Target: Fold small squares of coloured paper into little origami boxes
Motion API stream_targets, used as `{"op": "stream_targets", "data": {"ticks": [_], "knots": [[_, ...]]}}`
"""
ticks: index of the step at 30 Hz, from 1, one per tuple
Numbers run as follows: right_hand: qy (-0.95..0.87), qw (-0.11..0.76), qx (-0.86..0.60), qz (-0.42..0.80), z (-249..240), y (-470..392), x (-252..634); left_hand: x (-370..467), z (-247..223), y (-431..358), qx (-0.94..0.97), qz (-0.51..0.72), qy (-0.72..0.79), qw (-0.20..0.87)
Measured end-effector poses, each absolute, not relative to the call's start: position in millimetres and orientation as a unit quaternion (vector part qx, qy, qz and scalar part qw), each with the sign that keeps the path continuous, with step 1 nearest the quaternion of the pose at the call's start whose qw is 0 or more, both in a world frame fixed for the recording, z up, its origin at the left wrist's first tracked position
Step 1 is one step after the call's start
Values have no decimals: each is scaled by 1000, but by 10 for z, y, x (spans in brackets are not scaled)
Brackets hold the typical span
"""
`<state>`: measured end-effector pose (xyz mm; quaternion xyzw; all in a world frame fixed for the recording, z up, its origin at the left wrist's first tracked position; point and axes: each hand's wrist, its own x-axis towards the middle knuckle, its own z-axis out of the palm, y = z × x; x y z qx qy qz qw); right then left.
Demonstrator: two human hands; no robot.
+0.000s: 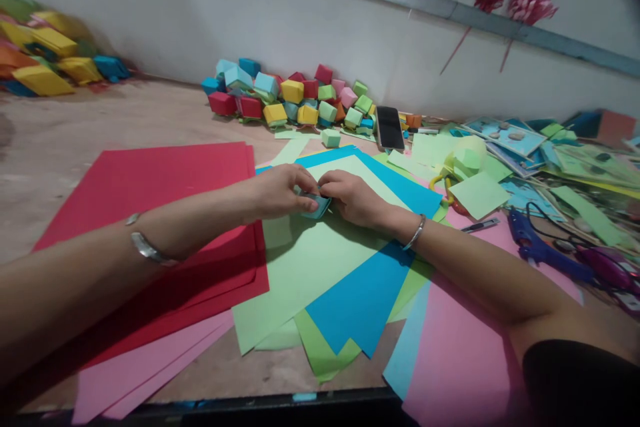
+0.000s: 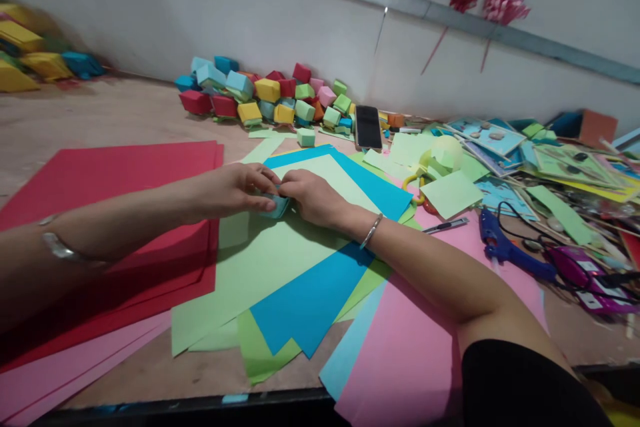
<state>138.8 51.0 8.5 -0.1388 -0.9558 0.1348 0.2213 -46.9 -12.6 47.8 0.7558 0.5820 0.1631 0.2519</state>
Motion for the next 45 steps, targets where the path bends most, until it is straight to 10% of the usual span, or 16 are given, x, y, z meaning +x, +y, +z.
{"op": "stream_targets", "data": {"ticks": [27, 45], "knots": [[-942, 294, -126, 104, 84, 615, 1451, -457, 333, -104, 812, 99, 570, 81], [-950, 252, -154, 102, 142, 514, 1440, -560, 271, 10, 832, 181, 474, 226]]}}
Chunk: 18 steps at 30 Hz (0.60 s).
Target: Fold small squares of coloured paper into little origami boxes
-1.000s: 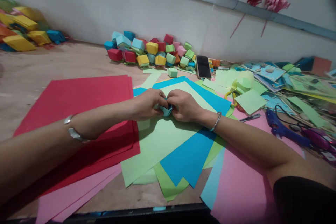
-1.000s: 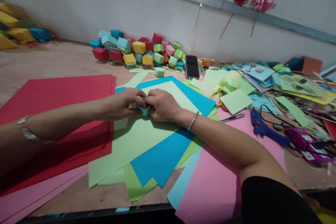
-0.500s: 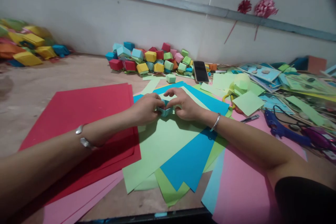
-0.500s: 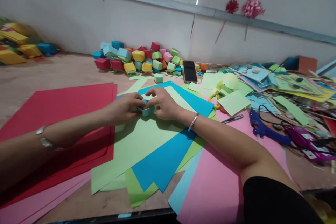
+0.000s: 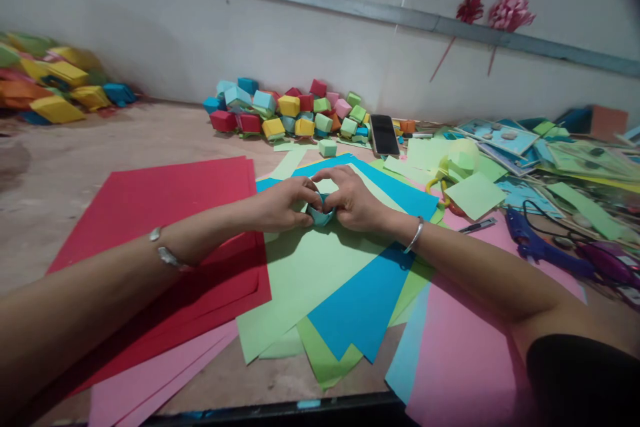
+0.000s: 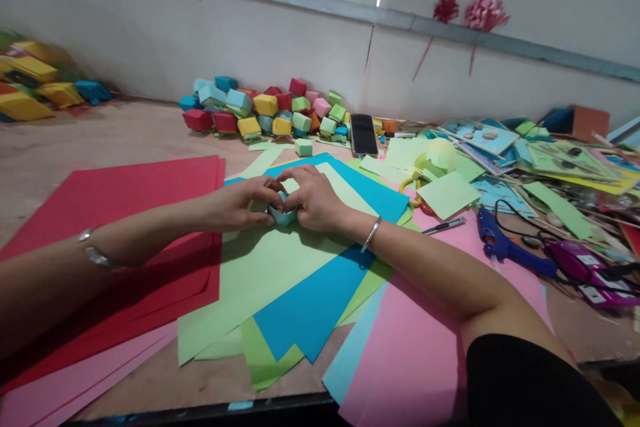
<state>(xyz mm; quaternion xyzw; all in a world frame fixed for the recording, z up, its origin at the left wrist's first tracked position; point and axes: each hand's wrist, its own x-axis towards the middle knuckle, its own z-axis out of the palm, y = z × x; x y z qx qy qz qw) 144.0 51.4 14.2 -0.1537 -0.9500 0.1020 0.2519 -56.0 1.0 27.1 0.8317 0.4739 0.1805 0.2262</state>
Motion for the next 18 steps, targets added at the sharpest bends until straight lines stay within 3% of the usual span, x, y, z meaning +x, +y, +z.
{"op": "stream_targets", "data": {"ticks": [11, 18], "knots": [[-953, 203, -97, 202, 160, 554, 1520, -691, 387, 64, 782, 173, 460, 384], [-970, 196, -88, 115, 186, 542, 1456, -733, 355, 105, 777, 155, 438, 424]]}}
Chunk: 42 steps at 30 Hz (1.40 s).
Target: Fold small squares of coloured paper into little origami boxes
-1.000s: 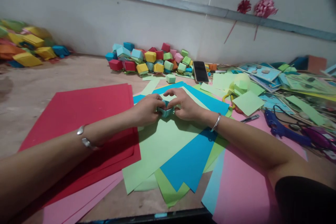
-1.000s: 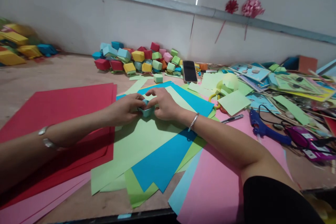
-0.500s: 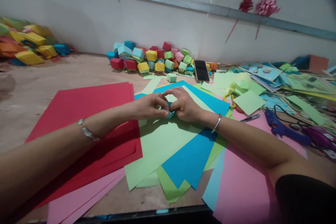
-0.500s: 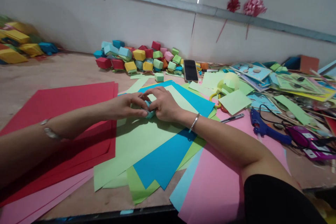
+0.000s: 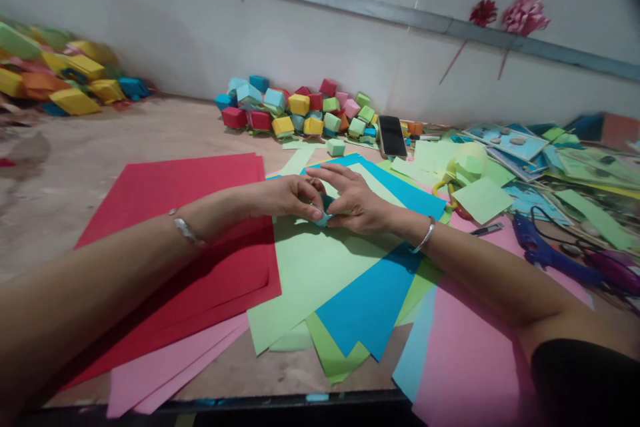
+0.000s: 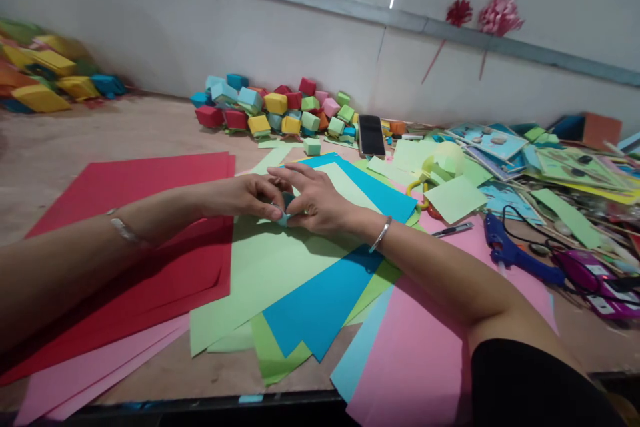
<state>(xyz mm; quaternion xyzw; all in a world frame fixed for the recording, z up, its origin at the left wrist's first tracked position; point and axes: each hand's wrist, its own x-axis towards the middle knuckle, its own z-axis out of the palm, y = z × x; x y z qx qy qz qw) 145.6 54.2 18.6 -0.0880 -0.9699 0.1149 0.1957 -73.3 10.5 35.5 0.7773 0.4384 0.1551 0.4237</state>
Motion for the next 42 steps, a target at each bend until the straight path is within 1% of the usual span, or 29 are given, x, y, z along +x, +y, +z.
{"op": "stream_targets", "data": {"ticks": [2, 6, 9, 13, 17, 19, 22, 24, 26, 29, 32, 36, 40, 42], "knots": [[-968, 209, -101, 100, 185, 514, 1467, -744, 359, 113, 780, 172, 440, 412], [-945, 294, -108, 96, 213, 465, 1497, -745, 388, 97, 782, 187, 439, 400], [-937, 324, -93, 87, 233, 465, 1488, -729, 390, 77, 793, 185, 443, 375], [-946, 308, -78, 66, 219, 503, 1461, -722, 383, 69, 798, 192, 440, 364], [-958, 275, -70, 35, 206, 497, 1471, -738, 405, 73, 773, 197, 432, 420], [-962, 263, -71, 26, 203, 486, 1487, -734, 411, 73, 755, 224, 421, 450], [-963, 260, -70, 22, 186, 505, 1510, -690, 394, 66, 732, 293, 419, 450], [-963, 260, -64, 18, 165, 535, 1516, -638, 380, 46, 704, 337, 458, 425], [-963, 260, -63, 9, 142, 558, 1513, -581, 381, 12, 668, 359, 528, 383], [-964, 259, -65, -10, 110, 550, 1489, -504, 419, -55, 660, 322, 610, 298], [-959, 273, -71, -11, 80, 513, 1452, -450, 465, -113, 699, 283, 616, 229], [-949, 301, -90, 16, 77, 481, 1438, -418, 488, -156, 715, 244, 632, 172], [-914, 374, -136, 78, 153, 460, 1468, -400, 476, -188, 722, 224, 645, 113], [-897, 383, -177, 133, 196, 441, 1475, -384, 479, -213, 729, 216, 642, 98]]}}
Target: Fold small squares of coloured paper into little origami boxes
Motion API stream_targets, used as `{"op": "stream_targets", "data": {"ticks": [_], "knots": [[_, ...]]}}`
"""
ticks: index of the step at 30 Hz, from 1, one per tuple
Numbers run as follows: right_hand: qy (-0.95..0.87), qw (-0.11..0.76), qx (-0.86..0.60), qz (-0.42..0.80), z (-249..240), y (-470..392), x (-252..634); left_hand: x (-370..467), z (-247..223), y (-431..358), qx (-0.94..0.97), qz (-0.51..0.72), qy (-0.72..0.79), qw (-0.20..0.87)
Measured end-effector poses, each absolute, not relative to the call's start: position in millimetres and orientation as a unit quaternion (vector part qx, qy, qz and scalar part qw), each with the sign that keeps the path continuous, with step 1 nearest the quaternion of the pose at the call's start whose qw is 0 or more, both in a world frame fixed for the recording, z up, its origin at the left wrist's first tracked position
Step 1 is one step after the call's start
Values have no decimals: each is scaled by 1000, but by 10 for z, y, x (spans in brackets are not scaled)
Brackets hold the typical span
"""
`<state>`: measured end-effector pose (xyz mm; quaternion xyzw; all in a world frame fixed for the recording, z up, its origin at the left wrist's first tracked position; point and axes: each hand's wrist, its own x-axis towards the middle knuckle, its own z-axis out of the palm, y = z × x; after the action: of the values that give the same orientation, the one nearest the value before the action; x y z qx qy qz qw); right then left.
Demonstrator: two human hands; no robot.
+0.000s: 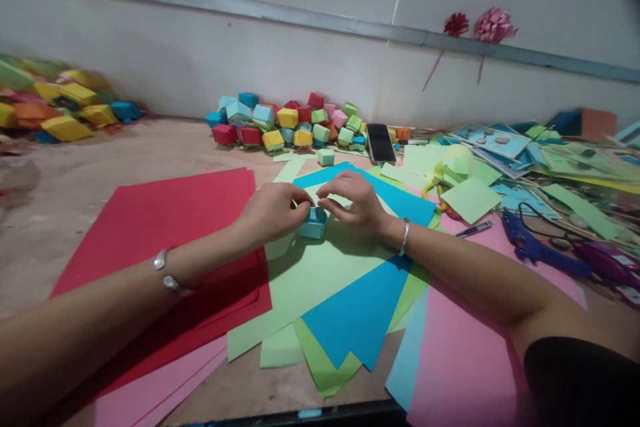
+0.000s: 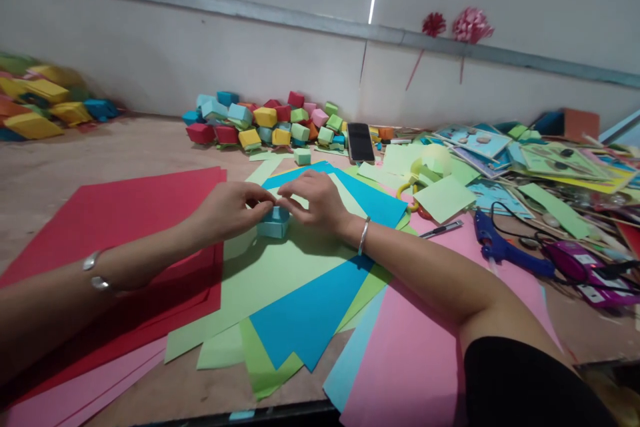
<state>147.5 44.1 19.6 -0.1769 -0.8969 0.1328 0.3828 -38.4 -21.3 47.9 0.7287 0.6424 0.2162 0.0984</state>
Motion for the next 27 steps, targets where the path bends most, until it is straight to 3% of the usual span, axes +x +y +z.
{"op": "stream_targets", "data": {"ticks": [4, 8, 13, 18, 22, 27], "knots": [[-885, 335, -215, 241, 250, 386, 1453, -351, 541, -266, 740, 170, 639, 123], [-895, 299, -219, 248, 287, 336, 1426, -339, 623, -302, 751, 129, 629, 155], [-907, 270, -247, 209, 396, 258, 1417, -337, 651, -343, 767, 103, 624, 112], [-935, 165, -283, 134, 520, 118, 1390, -283, 655, -406, 759, 47, 649, 14], [-933, 83, -347, 53, 570, -2, 1355, -206, 649, -482, 759, 30, 651, -7], [-929, 48, -366, 21, 623, -94, 1309, -140, 641, -582, 761, 60, 646, -10]]}}
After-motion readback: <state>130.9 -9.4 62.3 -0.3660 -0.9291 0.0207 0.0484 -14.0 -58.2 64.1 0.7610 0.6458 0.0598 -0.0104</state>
